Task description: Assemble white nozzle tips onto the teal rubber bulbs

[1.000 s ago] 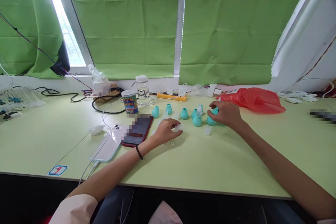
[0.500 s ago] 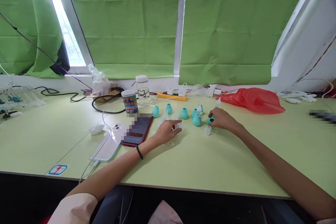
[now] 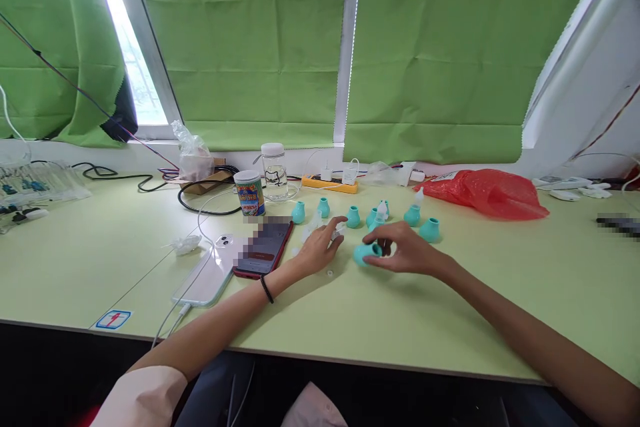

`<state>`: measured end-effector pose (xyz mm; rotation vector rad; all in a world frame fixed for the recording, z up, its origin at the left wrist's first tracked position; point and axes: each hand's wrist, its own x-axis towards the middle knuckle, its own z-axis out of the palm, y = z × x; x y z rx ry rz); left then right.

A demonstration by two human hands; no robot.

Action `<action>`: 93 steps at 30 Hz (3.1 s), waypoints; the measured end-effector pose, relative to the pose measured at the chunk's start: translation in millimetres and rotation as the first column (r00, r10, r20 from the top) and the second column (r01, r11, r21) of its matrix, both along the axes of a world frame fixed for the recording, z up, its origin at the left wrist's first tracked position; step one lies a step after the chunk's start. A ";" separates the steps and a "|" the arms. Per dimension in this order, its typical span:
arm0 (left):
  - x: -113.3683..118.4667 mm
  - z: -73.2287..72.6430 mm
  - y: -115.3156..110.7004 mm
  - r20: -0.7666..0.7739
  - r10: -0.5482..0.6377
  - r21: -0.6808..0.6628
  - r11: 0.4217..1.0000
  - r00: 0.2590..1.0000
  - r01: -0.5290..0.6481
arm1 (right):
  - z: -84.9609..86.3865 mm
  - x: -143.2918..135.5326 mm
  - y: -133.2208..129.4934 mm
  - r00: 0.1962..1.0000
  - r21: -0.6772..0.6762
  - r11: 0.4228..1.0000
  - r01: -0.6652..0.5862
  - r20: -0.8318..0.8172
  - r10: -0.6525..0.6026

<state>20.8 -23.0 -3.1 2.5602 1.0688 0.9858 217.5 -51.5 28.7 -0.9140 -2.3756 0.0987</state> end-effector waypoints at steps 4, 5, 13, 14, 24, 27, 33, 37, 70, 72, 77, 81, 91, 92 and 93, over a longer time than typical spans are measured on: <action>1.0 3.2 -1.5 0.138 -0.056 -0.122 0.990 0.989 0.073 | -24.3 -16.4 0.5 0.994 -0.263 0.963 -0.059 -0.107 0.031; 1.5 3.5 -1.4 0.205 -0.055 -0.174 0.980 0.977 0.091 | -28.9 -19.1 1.0 0.990 -0.304 0.951 -0.056 -0.139 0.014; 3.7 8.1 5.3 0.650 -0.025 -0.434 0.808 0.759 0.399 | -36.7 -27.9 -4.0 0.992 -0.316 0.948 0.017 -0.112 -0.055; 3.7 8.4 5.8 0.654 -0.020 -0.443 0.801 0.757 0.404 | -37.3 -28.0 -3.5 0.988 -0.305 0.951 0.052 -0.123 -0.093; 4.4 9.4 2.7 0.575 -0.059 -0.465 0.797 0.816 0.386 | -44.6 -29.1 -0.3 0.942 -0.281 0.911 0.301 -0.063 -0.331; 4.3 12.0 0.6 0.620 -0.039 -0.478 0.773 0.783 0.417 | -44.7 -29.5 -0.6 0.932 -0.256 0.908 0.332 -0.059 -0.358; 2.7 12.8 0.7 0.601 -0.043 -0.518 0.739 0.798 0.430 | -46.4 -28.5 0.1 0.933 -0.186 0.921 0.341 -0.056 -0.356; 1.1 10.1 4.3 0.556 -0.101 -0.567 0.679 0.825 0.466 | -47.6 -28.2 -1.6 0.933 -0.081 0.932 0.354 -0.045 -0.358; -2.0 4.5 3.6 0.341 -0.248 -0.574 0.710 0.907 0.409 | -44.3 -25.1 -2.7 0.940 -0.026 0.944 0.329 0.106 -0.325; -2.7 4.3 3.6 0.350 -0.257 -0.576 0.699 0.901 0.424 | -43.0 -24.1 -2.4 0.961 -0.121 0.953 0.277 0.048 -0.273; -2.8 4.7 3.4 0.350 -0.282 -0.551 0.709 0.893 0.440 | -38.1 -22.9 -0.2 0.980 -0.348 0.927 0.139 -0.087 -0.179; -2.5 5.8 1.9 0.318 -0.294 -0.533 0.731 0.902 0.426 | -34.9 -20.8 3.3 0.977 -0.566 0.822 0.068 -0.130 -0.170; -2.7 4.3 0.6 0.298 -0.314 -0.500 0.754 0.902 0.427 | -31.0 -16.7 6.0 0.942 -0.921 0.340 -0.189 -0.267 -0.201; -2.6 4.1 0.6 0.296 -0.316 -0.494 0.756 0.901 0.428 | -30.3 -16.4 6.8 0.941 -0.930 0.301 -0.210 -0.276 -0.196; -2.4 4.0 0.4 0.292 -0.319 -0.490 0.759 0.902 0.428 | -29.5 -15.9 7.7 0.941 -0.938 0.263 -0.225 -0.279 -0.190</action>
